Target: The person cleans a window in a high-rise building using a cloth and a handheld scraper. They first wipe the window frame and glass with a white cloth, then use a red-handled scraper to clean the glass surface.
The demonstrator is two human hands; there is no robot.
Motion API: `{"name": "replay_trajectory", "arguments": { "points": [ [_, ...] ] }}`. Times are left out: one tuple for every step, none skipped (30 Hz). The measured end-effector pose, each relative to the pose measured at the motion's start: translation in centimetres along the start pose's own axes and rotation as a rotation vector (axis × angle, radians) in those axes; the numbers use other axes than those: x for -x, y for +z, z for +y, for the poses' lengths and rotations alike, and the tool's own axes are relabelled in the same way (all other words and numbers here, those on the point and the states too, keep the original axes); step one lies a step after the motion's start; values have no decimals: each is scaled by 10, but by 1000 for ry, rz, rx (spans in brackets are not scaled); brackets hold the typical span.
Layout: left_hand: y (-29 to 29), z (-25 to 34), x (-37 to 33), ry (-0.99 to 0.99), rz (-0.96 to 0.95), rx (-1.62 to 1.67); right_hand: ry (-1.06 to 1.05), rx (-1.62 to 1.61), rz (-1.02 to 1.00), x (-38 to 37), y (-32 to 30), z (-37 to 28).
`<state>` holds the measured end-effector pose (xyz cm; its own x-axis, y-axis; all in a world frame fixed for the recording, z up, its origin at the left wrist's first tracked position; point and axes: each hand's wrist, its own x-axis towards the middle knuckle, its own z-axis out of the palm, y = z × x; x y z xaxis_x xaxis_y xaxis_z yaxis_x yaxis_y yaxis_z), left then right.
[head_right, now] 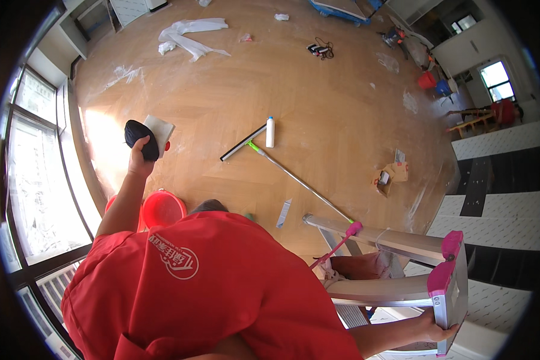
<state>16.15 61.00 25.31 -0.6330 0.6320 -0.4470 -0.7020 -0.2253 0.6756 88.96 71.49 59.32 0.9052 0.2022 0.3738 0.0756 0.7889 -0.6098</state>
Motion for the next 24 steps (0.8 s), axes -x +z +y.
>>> {"name": "replay_trajectory", "arguments": {
  "points": [
    [-10,4,-5,4,22,30,33,-33,24,17,33,4],
    [-20,8,-6,12,48,53,75,-60,52,36,61,7],
    [-31,12,-7,21,74,77,65,-10,23,49,87,11],
    [-50,11,-11,31,129,113,21,115,-131,18,87,24],
    [-61,16,-18,28,140,169,-106,167,-280,27,98,34],
    [-78,17,-25,18,157,236,-245,210,-440,45,120,37],
    [-88,22,-29,56,195,242,-371,239,-571,54,128,53],
    [-94,26,-33,68,207,256,-532,275,-705,73,150,57],
    [-100,33,-38,73,231,284,-689,283,-836,96,173,65],
    [-106,43,-39,75,253,308,-735,263,-867,124,193,71],
    [-131,41,-52,90,248,272,-692,229,-880,156,217,84],
    [-139,49,-58,96,256,290,-623,192,-888,189,240,94],
    [-141,61,-60,110,272,301,-522,151,-900,218,261,99],
    [-143,73,-62,123,287,312,-414,114,-912,246,280,102],
    [-151,86,-63,162,321,320,-280,63,-931,276,297,118],
    [-160,97,-67,179,352,333,-158,24,-956,306,319,123],
    [-169,107,-70,194,382,347,-46,-15,-984,334,339,127],
    [-175,118,-71,234,396,370,80,-60,-1011,361,357,139],
    [-181,127,-71,262,411,395,186,-91,-1045,384,375,145],
    [-188,134,-71,290,423,417,289,-120,-1075,408,390,150],
    [-197,137,-72,316,425,433,383,-146,-1107,429,405,155],
    [-200,145,-70,347,455,459,477,-169,-1143,451,419,160],
    [-201,152,-66,379,486,486,571,-189,-1179,472,433,165],
    [-203,159,-64,412,517,514,658,-207,-1218,493,447,171]
  ]
}}
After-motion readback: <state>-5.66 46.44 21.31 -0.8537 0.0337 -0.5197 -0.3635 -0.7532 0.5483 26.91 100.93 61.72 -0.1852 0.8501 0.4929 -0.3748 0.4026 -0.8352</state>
